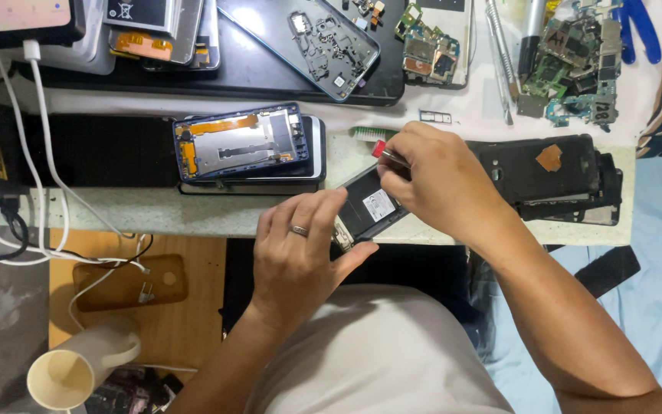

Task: The person disassembles a smartphone, removes the back cover and battery, and uses a screwdriver to remove screws from the internal frame. The person handles a circuit board and a magnifying glass while working at a cluttered repair bench.

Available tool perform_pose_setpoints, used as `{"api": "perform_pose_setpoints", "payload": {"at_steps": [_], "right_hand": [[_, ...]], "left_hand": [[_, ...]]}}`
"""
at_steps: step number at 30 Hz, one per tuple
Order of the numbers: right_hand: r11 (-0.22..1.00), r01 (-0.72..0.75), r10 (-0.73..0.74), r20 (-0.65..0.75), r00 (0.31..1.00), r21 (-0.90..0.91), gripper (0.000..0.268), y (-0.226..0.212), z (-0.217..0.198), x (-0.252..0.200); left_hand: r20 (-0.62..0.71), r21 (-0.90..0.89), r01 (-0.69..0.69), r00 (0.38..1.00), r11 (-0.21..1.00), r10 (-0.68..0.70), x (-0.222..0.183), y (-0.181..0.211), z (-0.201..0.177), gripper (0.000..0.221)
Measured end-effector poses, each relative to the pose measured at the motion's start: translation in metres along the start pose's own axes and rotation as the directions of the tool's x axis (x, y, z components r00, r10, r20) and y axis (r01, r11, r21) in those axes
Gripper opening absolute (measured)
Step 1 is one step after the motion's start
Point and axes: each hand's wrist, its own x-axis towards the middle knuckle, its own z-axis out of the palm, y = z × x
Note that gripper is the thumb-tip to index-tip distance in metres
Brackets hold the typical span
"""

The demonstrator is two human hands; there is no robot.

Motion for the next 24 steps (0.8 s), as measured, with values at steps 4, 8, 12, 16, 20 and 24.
{"api": "perform_pose_setpoints", "payload": {"at_steps": [4,8,12,16,20,24], "right_hand": [[0.997,0.030,-0.030,0.005,1.000,-0.067,0.013,-0.002,0.004,0.000],[0.994,0.056,-0.054,0.025,0.998,-0.098,0.014,-0.004,0.005,0.000],[0.994,0.054,-0.046,0.079,0.996,-0.097,0.014,-0.001,0.004,0.006],[0.987,0.091,-0.072,0.137,0.988,-0.135,0.014,0.002,0.002,0.015],[0.979,0.078,-0.045,0.170,0.984,-0.190,0.015,0.000,0.003,0.017],[0.973,0.094,-0.069,0.125,0.990,-0.211,0.013,-0.002,0.009,0.013]], "left_hand": [[-0.021,0.008,0.010,1.000,1.000,-0.010,-0.006,-0.004,0.005,0.096],[-0.044,-0.007,0.020,0.999,1.000,-0.021,-0.006,-0.005,0.007,0.106],[-0.049,-0.029,0.024,0.998,0.999,-0.025,-0.006,-0.005,0.005,0.111],[-0.031,-0.035,0.043,0.999,0.998,-0.044,-0.006,-0.004,0.005,0.114],[-0.028,-0.032,0.046,0.999,0.998,-0.047,-0.005,-0.004,0.005,0.117],[-0.023,-0.010,0.051,0.998,0.999,-0.051,-0.005,-0.003,0.004,0.117]]}}
